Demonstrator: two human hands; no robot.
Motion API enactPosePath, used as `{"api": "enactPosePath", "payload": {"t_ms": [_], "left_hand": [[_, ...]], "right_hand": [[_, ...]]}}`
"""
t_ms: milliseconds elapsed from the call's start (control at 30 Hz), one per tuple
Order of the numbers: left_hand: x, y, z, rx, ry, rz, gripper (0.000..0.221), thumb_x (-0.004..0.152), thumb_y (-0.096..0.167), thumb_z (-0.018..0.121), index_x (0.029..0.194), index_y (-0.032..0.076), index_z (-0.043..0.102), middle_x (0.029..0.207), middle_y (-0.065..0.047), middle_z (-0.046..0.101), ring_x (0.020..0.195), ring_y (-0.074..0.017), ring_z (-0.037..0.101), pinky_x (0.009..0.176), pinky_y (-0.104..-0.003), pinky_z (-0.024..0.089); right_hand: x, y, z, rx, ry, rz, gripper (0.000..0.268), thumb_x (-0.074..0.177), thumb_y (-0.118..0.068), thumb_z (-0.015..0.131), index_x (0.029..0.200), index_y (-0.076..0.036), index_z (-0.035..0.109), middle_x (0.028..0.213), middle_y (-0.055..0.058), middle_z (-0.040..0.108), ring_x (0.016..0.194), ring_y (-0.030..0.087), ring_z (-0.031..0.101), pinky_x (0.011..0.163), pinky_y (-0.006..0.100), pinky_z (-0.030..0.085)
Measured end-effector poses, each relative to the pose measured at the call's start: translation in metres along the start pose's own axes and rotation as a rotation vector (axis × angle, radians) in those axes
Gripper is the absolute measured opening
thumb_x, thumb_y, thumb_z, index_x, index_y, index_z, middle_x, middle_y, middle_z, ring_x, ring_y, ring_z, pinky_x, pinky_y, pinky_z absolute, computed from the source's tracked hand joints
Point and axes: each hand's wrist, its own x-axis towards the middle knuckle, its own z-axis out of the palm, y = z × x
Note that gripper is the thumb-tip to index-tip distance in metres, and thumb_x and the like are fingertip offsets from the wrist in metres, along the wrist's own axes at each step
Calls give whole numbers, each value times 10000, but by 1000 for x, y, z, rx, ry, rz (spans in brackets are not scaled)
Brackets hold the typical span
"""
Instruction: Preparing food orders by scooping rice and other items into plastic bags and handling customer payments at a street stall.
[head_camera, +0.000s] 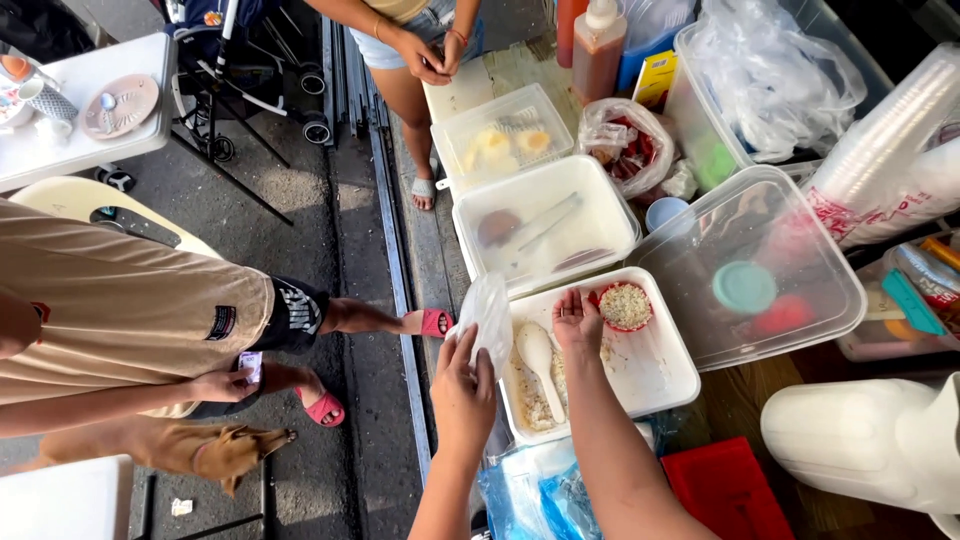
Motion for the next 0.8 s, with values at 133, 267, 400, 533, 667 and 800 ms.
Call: {"api": "enactPosePath", "payload": {"t_ms": [133, 267, 400, 533, 667, 800], "left_hand": [[-2, -23, -3, 81, 23, -34, 360, 977, 178, 585, 1307, 79, 685, 1206, -184, 677, 730, -376, 761, 627, -466, 605], [0, -42, 3, 95, 61, 17, 383, 957, 62, 569, 1319, 91, 691, 1167, -167, 670, 726, -379, 749, 659, -438, 606], [5, -64, 13, 52, 15, 76, 572, 821, -124, 565, 1295, 162, 708, 1159, -180, 642, 860, -441, 714, 793, -539, 576], [14, -85, 34, 127, -96, -2, 475, 829, -99, 574, 1152, 184, 778, 1072, -161, 679, 897, -463, 697, 828, -529, 557], [7, -71, 47, 122, -273, -75, 564, 823, -42, 647, 1364, 115, 671, 1149, -146, 677, 918, -385, 728, 843, -494, 583], [-7, -36, 63, -310, -344, -94, 593, 903, 53, 505, 1495, 56, 522, 1454, -249, 549, 762, -275, 782, 755, -415, 624]], "right_hand": [[54, 0, -43, -166, 107, -21, 179, 982, -260, 655, 1109, -204, 542, 1027, -10, 604, 816, 172, 689, 711, 297, 529], [55, -12, -86, -640, 323, -256, 92, 900, -236, 628, 975, -199, 590, 765, 55, 603, 602, 227, 698, 607, 351, 573], [5, -43, -98, -1050, 150, -460, 151, 995, -253, 569, 943, -116, 605, 641, 112, 556, 505, 216, 625, 459, 250, 501], [-111, -82, -55, -1304, -103, -576, 232, 1030, -203, 577, 842, -70, 610, 630, 99, 591, 477, 168, 601, 428, 231, 469], [-197, -104, -14, -1524, -418, -735, 228, 1058, -202, 590, 887, -70, 663, 690, 104, 671, 497, 159, 635, 475, 263, 497], [-241, -110, 13, -1822, -653, -1002, 217, 1038, -235, 647, 934, -49, 690, 725, 181, 694, 663, 362, 709, 578, 429, 548]]}}
